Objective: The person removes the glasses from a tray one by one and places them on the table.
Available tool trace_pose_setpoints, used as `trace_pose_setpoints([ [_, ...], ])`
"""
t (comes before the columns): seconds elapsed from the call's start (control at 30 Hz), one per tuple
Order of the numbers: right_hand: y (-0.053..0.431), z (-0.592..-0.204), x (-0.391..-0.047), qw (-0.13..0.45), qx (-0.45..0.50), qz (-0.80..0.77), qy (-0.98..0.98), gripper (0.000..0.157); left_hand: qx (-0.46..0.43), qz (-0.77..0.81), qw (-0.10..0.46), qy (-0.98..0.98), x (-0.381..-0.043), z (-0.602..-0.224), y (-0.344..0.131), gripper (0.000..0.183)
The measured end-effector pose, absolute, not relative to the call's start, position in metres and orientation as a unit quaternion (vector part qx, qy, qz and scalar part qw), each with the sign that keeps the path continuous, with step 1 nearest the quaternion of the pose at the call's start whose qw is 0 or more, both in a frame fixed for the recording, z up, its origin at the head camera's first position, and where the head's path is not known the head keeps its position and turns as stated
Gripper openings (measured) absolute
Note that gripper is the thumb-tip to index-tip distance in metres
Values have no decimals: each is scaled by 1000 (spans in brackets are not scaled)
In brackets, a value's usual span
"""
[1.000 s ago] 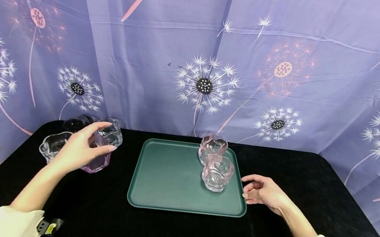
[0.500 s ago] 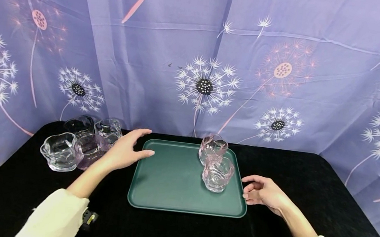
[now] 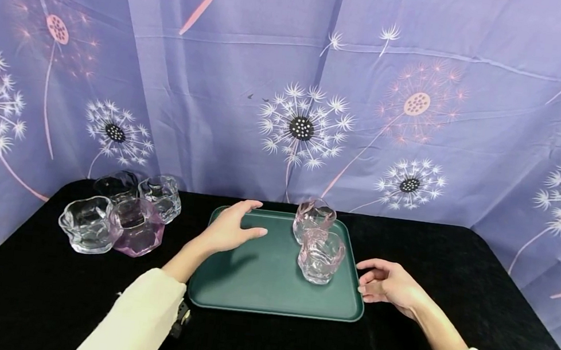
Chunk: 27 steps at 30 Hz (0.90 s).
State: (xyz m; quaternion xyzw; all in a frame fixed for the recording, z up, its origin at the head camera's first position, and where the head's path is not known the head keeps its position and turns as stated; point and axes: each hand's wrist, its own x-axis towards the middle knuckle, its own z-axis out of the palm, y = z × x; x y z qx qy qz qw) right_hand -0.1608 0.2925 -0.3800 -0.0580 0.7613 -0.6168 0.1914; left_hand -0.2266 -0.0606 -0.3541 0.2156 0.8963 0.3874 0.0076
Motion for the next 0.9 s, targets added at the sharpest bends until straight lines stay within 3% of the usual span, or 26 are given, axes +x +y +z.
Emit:
trace_pose_setpoints([
  [0.9,293,-381,-162,192,-62,-618,760,54,232,417,50,878,-247,-349,13,62],
])
